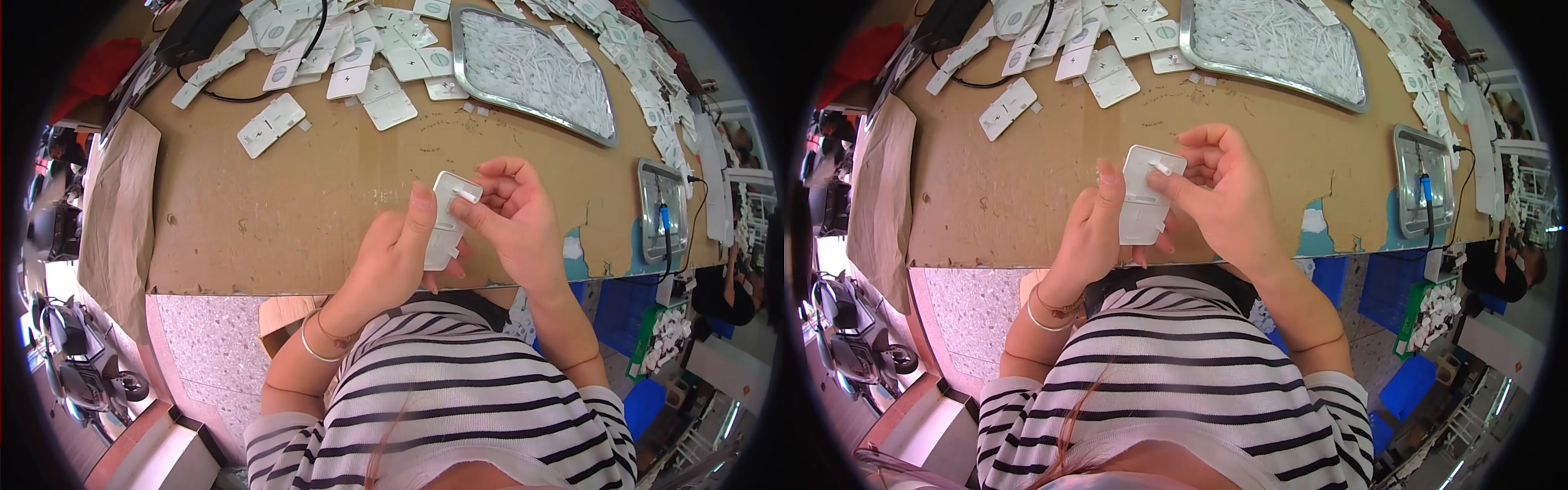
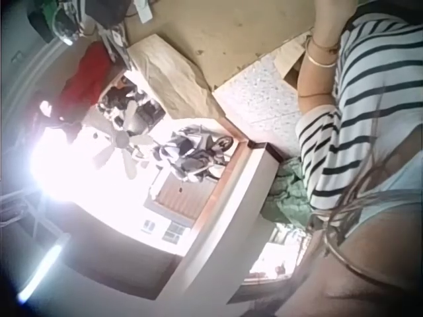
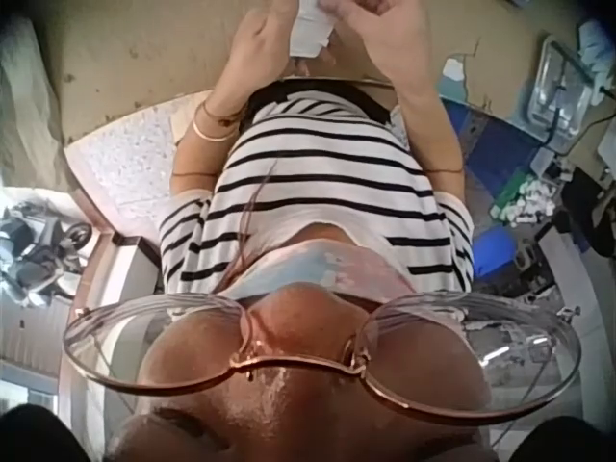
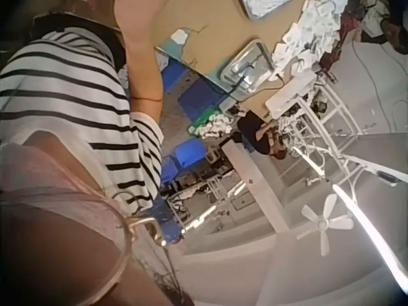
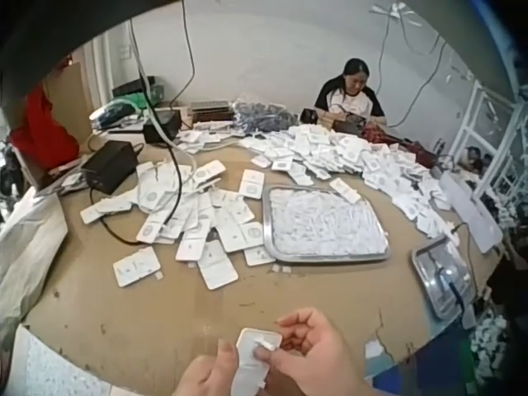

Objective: Manually packaging small electronic devices into plastic bags and attaching them to cardboard backing cards for retail.

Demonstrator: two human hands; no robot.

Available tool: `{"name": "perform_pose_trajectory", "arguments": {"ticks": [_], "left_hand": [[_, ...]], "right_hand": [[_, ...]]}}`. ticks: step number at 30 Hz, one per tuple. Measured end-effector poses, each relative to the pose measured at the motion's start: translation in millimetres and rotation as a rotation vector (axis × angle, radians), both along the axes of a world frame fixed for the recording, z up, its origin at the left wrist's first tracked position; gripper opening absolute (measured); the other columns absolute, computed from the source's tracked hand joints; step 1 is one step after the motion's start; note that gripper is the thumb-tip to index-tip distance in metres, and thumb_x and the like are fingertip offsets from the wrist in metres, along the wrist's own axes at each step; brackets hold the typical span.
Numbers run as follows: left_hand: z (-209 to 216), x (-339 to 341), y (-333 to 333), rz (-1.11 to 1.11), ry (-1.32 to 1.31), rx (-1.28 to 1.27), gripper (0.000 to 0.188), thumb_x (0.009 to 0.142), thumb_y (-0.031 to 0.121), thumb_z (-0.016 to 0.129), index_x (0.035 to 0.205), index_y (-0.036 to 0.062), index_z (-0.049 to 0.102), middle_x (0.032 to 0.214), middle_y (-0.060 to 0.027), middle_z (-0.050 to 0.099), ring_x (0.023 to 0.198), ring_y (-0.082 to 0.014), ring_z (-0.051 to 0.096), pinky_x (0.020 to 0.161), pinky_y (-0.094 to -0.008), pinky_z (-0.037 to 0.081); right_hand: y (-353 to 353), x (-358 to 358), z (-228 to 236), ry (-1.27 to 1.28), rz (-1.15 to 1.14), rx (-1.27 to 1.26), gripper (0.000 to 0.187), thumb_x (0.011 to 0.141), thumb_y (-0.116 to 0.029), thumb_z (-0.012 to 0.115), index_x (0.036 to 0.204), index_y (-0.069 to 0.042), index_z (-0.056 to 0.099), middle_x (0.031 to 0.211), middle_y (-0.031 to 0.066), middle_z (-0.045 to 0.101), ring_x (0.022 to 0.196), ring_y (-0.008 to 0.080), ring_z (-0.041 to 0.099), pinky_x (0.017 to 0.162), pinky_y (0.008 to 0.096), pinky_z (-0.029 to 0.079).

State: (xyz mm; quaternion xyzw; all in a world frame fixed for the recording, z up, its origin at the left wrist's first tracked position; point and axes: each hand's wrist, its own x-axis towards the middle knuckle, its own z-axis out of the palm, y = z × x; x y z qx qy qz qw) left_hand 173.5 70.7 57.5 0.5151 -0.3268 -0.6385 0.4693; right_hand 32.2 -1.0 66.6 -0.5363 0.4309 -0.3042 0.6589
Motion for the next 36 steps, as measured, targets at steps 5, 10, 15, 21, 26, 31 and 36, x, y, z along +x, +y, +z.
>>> {"name": "perform_pose_trajectory", "arguments": {"ticks": [5,10,15,21,26,31,36], "left_hand": [[-8.1,-2.6,3.6,-0.069,-0.205,-0.175,0.071,0.097,0.051,0.019,0.082,-0.0031,0.062,0.064,-0.0072,0.062,0.058,-0.0141,0.062,0.044,-0.023,0.045],[-0.7,-7.4,4.9,-0.11,-0.121,-0.129,0.07,0.097,0.051,0.019,0.084,-0.0031,0.063,0.066,-0.0081,0.062,0.06,-0.0149,0.063,0.047,-0.0242,0.047],[4.8,-30.7,-3.7,0.084,0.108,0.001,0.069,0.098,0.049,0.021,0.089,-0.0045,0.063,0.068,-0.0115,0.062,0.064,-0.0176,0.062,0.054,-0.0305,0.05],[2.1,-12.3,-33.4,-0.2,-0.779,-0.257,0.048,0.094,0.041,0.043,0.083,-0.0033,0.059,0.07,-0.0199,0.061,0.06,-0.0376,0.056,0.059,-0.042,0.046],[-12.6,55.4,-90.0,0.27,-1.826,-0.519,0.048,0.084,0.035,0.062,0.112,-0.0029,0.057,0.11,-0.0216,0.058,0.1,-0.0347,0.054,0.085,-0.0397,0.043],[-19.9,72.9,-113.0,0.26,-1.892,-0.466,0.054,0.077,0.04,0.068,0.111,-0.0013,0.059,0.109,-0.0192,0.058,0.095,-0.0334,0.054,0.082,-0.0395,0.044],[-25.6,36.6,-102.6,0.276,-1.746,-0.819,0.046,0.074,0.037,0.071,0.098,-0.0006,0.062,0.099,-0.0142,0.06,0.089,-0.0298,0.054,0.076,-0.0374,0.045]], "right_hand": [[5.0,-5.1,-0.7,-0.014,-0.01,-0.022,0.041,0.078,0.002,0.069,0.109,-0.001,0.043,0.09,0.008,0.062,0.082,0.0106,0.059,0.075,0.0226,0.047],[9.2,-13.4,-5.6,-0.051,-0.003,-0.067,0.037,0.08,0.001,0.066,0.11,-0.001,0.045,0.093,0.0068,0.061,0.083,0.0102,0.059,0.075,0.0223,0.047],[13.4,-23.6,-11.1,-0.221,-0.071,0.173,0.024,0.087,-0.006,0.056,0.11,0.0,0.052,0.096,0.0053,0.061,0.086,0.0097,0.057,0.077,0.0234,0.047],[-17.4,-81.2,-29.6,-0.088,-0.454,-0.144,0.028,0.09,-0.01,0.052,0.116,-0.001,0.053,0.102,0.0047,0.06,0.09,0.0102,0.057,0.08,0.0242,0.047],[-87.7,-187.4,-78.9,0.681,-0.696,-0.639,0.032,0.092,-0.014,0.048,0.119,0.003,0.051,0.108,0.0139,0.058,0.098,0.0223,0.057,0.086,0.032,0.045],[-110.7,-190.6,-84.1,1.051,-0.717,-0.814,0.026,0.089,-0.013,0.049,0.111,0.002,0.055,0.102,0.02,0.054,0.094,0.0352,0.053,0.085,0.0385,0.044],[-115.1,-182.6,-75.3,1.199,-0.737,-1.003,0.025,0.089,-0.012,0.051,0.11,0.0,0.056,0.103,0.0177,0.054,0.094,0.0326,0.054,0.084,0.0391,0.043]]}}
